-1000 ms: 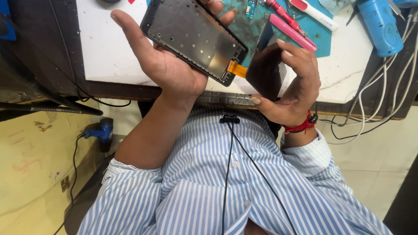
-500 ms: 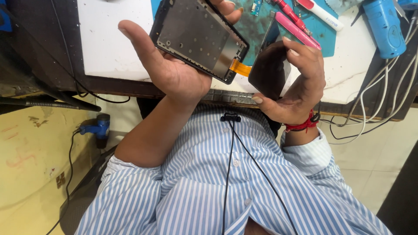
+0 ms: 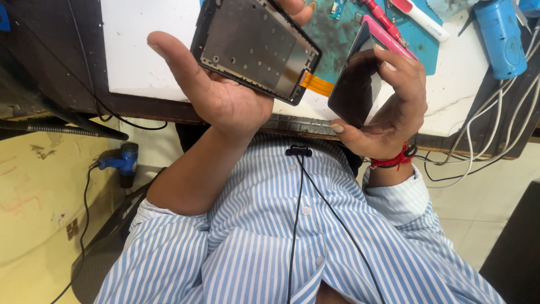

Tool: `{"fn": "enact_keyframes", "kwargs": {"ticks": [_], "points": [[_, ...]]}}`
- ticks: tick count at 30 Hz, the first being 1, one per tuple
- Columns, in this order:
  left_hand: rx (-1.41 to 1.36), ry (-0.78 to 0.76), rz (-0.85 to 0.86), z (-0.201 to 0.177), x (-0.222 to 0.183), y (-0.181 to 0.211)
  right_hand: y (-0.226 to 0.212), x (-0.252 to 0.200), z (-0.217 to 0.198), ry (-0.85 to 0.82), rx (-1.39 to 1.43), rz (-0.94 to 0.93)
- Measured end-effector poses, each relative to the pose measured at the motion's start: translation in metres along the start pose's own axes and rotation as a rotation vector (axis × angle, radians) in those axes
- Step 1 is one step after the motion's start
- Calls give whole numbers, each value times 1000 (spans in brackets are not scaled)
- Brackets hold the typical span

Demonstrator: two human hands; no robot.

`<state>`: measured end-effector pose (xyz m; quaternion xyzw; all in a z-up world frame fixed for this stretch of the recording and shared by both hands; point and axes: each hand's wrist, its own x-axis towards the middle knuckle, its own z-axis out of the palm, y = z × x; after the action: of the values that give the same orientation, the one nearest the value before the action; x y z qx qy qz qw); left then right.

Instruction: The person disassembles a smartphone, removes the back cover and battery, and then reassembles it by reconnecting the battery and replacing the back cover. The person also plugs a charging cable into the phone to test it.

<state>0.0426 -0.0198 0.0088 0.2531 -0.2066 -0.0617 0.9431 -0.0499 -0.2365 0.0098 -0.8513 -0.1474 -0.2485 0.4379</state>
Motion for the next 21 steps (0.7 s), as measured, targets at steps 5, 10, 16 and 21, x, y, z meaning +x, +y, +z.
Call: {"fn": "enact_keyframes", "kwargs": {"ticks": [5, 10, 16, 21], "points": [[-25, -4, -42, -4, -4, -6, -1, 0, 3, 20, -10, -9], [-48, -1, -47, -5, -9, -11, 1, -5, 8, 80, 85, 14], [-27, -20, -12, -1, -11, -16, 5, -34, 24, 199, 492, 295], [8, -16, -39, 3, -18, -15, 15, -48, 34, 122, 510, 267]]}}
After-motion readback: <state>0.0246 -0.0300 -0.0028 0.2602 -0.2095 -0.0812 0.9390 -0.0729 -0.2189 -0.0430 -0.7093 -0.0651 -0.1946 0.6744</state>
